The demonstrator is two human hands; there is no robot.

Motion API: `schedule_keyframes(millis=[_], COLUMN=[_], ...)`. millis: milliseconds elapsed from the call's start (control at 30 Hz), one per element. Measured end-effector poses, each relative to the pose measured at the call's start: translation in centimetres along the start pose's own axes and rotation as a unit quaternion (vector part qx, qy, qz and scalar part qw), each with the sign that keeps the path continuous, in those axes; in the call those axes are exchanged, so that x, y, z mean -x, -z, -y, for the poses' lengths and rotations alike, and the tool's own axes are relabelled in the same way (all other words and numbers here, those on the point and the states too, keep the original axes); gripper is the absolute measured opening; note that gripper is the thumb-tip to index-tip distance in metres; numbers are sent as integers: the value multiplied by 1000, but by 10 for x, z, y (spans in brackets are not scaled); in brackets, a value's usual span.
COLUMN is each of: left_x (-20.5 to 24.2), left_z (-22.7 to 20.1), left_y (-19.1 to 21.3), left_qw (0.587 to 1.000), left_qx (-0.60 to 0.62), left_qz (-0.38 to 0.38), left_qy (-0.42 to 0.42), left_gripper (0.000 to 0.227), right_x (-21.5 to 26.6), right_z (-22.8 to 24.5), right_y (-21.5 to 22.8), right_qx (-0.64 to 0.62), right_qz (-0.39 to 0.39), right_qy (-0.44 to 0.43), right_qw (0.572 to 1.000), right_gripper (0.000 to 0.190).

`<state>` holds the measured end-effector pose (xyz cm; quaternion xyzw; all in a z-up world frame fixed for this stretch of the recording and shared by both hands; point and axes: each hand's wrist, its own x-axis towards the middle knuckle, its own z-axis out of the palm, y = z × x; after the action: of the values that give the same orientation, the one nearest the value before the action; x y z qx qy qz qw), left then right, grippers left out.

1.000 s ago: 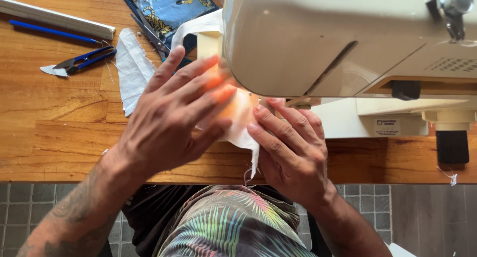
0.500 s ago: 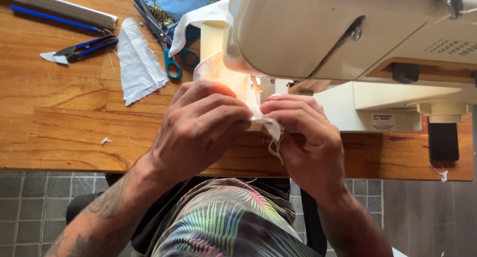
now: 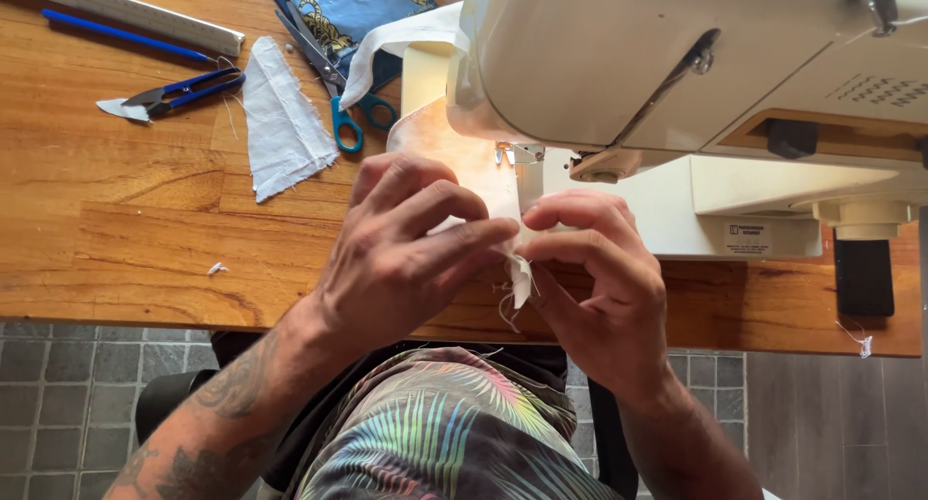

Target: The person operates a sewing machine to stitch a piece of white fabric. They remove the bobbin case, wind a new bobbin with thread, and reinsert it into the machine.

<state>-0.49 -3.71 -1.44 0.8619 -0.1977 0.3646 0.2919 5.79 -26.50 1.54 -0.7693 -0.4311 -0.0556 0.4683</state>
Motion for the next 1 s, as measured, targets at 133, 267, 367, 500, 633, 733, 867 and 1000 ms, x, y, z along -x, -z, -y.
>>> schedule_keyframes(millis=[133, 267, 367, 500, 633, 733, 867, 1000], left_x=[-4, -9, -9, -7, -6, -7, -14, -24], left_z=[0, -1, -3, -3, -1, 3, 21, 64], left_y=[-4, -6, -8, -13, -14, -9, 12, 19], left_qw=[1000, 999, 998, 998, 998, 998, 996, 993], left_qx=[1, 17, 28, 28, 39, 38, 73, -11], left_qz=[-17, -27, -35, -45, -41, -26, 41, 119], left_qy=[-20, -35, -33, -28, -28, -36, -23, 15], left_gripper=[10, 13, 16, 21, 23, 28, 14, 39], right_x=[8, 12, 12, 16, 18, 18, 17, 20], right_z=[-7, -15, -17, -26, -38, -44, -50, -54], right_y=[-2, 0, 0, -4, -9, -10, -10, -12], right_qx=[3, -6, 5, 49, 54, 65, 90, 102], right_qz=[-14, -23, -26, -48, -72, -64, -18, -9], right_qy=[15, 36, 58, 117, 150, 182, 212, 229], right_qw=[1000, 999, 998, 991, 985, 979, 973, 968], right_gripper=[15, 11, 9, 9, 5, 4, 6, 6])
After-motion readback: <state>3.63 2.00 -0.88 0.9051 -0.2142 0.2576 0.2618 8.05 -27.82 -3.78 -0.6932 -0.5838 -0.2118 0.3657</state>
